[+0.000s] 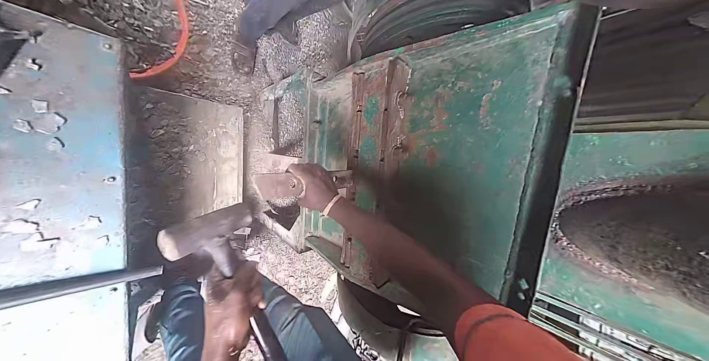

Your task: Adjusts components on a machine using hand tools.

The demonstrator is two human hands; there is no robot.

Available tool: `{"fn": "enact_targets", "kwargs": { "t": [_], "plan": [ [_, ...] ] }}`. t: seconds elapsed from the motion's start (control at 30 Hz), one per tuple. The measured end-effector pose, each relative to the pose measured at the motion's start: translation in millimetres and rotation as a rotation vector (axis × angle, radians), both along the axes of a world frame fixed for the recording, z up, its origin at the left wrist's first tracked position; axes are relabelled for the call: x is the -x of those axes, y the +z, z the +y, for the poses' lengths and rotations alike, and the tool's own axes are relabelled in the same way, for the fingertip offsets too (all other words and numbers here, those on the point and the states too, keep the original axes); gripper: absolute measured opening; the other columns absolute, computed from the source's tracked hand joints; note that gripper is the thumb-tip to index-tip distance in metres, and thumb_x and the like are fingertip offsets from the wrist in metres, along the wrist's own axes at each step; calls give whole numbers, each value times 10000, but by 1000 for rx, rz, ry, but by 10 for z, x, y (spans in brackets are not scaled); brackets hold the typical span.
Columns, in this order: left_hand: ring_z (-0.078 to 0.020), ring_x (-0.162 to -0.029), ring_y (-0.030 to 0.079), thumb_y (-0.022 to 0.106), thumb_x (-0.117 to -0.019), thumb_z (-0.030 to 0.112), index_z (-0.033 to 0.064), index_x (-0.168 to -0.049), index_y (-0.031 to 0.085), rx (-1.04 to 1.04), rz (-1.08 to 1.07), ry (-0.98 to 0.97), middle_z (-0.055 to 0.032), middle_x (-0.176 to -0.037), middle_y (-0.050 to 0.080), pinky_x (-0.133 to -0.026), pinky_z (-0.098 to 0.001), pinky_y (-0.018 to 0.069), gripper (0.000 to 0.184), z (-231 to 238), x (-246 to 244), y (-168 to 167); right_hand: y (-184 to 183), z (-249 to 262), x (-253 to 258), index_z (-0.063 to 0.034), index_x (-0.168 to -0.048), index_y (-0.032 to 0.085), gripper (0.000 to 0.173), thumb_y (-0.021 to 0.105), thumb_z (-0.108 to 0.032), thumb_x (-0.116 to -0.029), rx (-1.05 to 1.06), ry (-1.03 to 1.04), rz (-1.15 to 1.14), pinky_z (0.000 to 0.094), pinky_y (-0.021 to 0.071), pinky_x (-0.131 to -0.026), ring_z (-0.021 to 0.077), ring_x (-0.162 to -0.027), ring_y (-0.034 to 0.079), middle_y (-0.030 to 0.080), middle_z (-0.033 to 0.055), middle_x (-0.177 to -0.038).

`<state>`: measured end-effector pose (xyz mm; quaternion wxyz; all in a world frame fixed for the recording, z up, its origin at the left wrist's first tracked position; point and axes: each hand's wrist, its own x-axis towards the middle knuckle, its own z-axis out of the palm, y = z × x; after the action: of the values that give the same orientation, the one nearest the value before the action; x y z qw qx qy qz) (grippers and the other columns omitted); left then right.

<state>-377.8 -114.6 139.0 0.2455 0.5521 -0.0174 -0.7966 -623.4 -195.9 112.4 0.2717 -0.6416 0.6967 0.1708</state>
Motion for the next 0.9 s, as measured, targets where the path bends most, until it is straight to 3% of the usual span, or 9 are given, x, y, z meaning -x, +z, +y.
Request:
{"fn": "enact_targets", "kwargs": {
  "t": [0.17, 0.37, 0.5, 0.6, 0.73, 0.9],
  "plan": [
    [-48, -347, 385, 488, -973, 27, 108, -1019, 477, 54, -104, -22, 64, -513, 383, -333, -214, 414, 94, -71, -305, -148, -87, 87, -54, -115, -1330, 663, 695, 869, -125, -666, -58, 77, -49, 496, 493, -966, 285, -1095, 665, 723, 90, -1186],
    [-42, -349, 384, 479, -984, 25, 106, -1024, 485, 33, -112, -48, 65, -523, 391, -332, -202, 409, 90, -31, -260, -211, -86, 129, 90, -96, -1189, 686, 601, 892, -134, -625, 4, 77, 4, 500, 524, -887, 282, -1017, 685, 727, 91, -1083],
    [-37, -352, 384, 472, -975, 26, 109, -1031, 474, 51, -100, -58, 71, -520, 382, -335, -201, 410, 100, -90, -187, -205, -67, 102, 141, -97, -1170, 691, 581, 889, -128, -624, 68, 42, -12, 502, 543, -868, 281, -1001, 694, 730, 95, -1063],
    [-44, -362, 399, 458, -985, 32, 98, -1046, 477, 81, -62, -57, 64, -533, 400, -347, -204, 422, 92, -227, -136, -181, -59, 75, 141, -104, -1228, 690, 646, 899, -120, -617, 66, 7, -31, 518, 551, -890, 288, -1031, 697, 735, 104, -1104],
    [-48, -366, 396, 454, -1006, 11, 83, -1026, 478, 93, -5, -54, 52, -533, 401, -353, -208, 429, 78, -422, 54, -121, -52, 80, 150, -120, -1209, 687, 635, 886, -116, -606, 36, -1, -12, 525, 552, -880, 290, -1020, 697, 733, 101, -1084],
    [-59, -374, 388, 458, -1028, -8, 65, -1020, 463, 19, 100, 0, 42, -532, 379, -361, -216, 420, 74, -590, 289, -85, -7, 63, 88, -78, -1349, 644, 748, 876, -98, -638, -7, -60, -1, 581, 513, -976, 360, -1153, 665, 705, 169, -1234]
  ]
}}
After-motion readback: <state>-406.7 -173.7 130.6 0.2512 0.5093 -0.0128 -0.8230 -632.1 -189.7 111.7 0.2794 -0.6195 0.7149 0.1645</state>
